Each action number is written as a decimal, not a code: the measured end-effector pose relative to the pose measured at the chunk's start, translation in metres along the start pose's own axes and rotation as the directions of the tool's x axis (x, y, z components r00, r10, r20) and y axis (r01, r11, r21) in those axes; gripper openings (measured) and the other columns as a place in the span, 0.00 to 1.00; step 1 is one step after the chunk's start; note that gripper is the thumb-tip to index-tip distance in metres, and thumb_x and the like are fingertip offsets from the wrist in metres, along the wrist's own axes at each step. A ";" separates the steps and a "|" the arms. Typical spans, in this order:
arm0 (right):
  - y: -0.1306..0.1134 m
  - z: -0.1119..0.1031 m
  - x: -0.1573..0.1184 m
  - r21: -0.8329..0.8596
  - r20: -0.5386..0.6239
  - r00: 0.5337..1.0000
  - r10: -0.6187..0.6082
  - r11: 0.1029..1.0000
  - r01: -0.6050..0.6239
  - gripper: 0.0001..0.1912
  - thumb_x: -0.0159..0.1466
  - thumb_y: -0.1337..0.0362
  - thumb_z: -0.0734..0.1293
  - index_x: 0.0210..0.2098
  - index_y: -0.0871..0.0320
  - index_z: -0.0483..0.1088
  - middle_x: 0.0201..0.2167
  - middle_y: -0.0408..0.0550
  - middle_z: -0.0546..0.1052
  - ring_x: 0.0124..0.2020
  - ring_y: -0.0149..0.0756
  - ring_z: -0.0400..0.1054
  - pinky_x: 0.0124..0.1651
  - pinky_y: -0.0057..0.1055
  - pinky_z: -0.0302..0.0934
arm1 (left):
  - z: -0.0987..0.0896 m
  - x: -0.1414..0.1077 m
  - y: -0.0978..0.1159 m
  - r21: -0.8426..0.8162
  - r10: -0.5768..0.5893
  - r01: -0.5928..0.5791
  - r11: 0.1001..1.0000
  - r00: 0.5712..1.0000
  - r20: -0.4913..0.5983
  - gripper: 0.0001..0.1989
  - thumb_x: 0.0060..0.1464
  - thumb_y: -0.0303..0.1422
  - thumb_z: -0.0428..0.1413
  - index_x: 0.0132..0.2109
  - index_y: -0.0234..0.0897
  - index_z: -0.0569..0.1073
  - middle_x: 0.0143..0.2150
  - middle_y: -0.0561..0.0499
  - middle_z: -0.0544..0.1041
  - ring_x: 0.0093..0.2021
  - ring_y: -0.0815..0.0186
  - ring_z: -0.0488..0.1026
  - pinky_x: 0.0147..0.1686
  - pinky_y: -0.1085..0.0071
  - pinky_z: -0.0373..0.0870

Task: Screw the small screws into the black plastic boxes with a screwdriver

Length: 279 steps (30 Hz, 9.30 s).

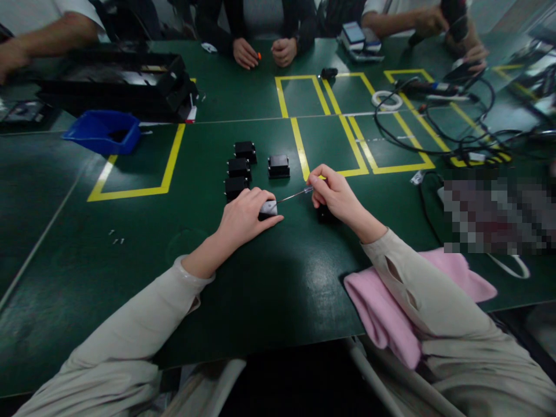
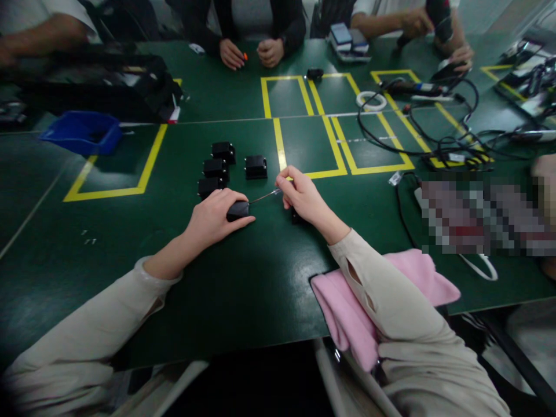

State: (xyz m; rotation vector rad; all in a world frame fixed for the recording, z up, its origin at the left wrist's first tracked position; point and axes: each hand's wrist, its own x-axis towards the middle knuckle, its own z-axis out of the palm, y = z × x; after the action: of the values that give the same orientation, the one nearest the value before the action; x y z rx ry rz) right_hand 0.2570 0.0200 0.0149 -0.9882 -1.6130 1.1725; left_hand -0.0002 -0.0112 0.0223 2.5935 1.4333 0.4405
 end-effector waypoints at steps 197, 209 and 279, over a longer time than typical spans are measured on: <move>0.001 -0.002 0.001 -0.026 0.031 0.999 -0.024 0.999 0.025 0.08 0.69 0.67 0.68 0.41 0.54 0.63 0.23 0.34 0.71 0.21 0.27 0.69 0.27 0.27 0.61 | 0.003 -0.002 0.000 0.002 -0.001 0.001 1.000 0.999 -0.034 0.18 0.65 0.47 0.63 0.51 0.38 0.73 0.49 0.44 0.80 0.49 0.51 0.76 0.45 0.59 0.73; 0.000 -0.001 0.001 -0.003 0.053 0.998 -0.017 1.000 0.017 0.09 0.73 0.59 0.67 0.40 0.53 0.62 0.18 0.31 0.64 0.19 0.27 0.66 0.26 0.27 0.60 | 0.002 -0.002 0.001 -0.013 -0.018 0.018 1.000 0.999 -0.028 0.17 0.65 0.46 0.62 0.51 0.39 0.73 0.49 0.44 0.79 0.50 0.51 0.75 0.47 0.59 0.73; 0.000 -0.003 0.001 0.007 0.042 0.999 0.006 1.000 -0.006 0.13 0.74 0.53 0.67 0.41 0.52 0.62 0.20 0.33 0.66 0.21 0.28 0.65 0.28 0.28 0.60 | 0.002 -0.002 0.000 -0.016 -0.017 0.017 1.000 0.999 -0.027 0.17 0.65 0.47 0.62 0.51 0.40 0.73 0.50 0.44 0.79 0.50 0.51 0.75 0.47 0.58 0.73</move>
State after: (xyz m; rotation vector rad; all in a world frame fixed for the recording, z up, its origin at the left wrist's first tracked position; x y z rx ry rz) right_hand 0.2595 0.0214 0.0150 -0.9708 -1.6391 1.2097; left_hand -0.0001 -0.0128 0.0202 2.5709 1.4529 0.4845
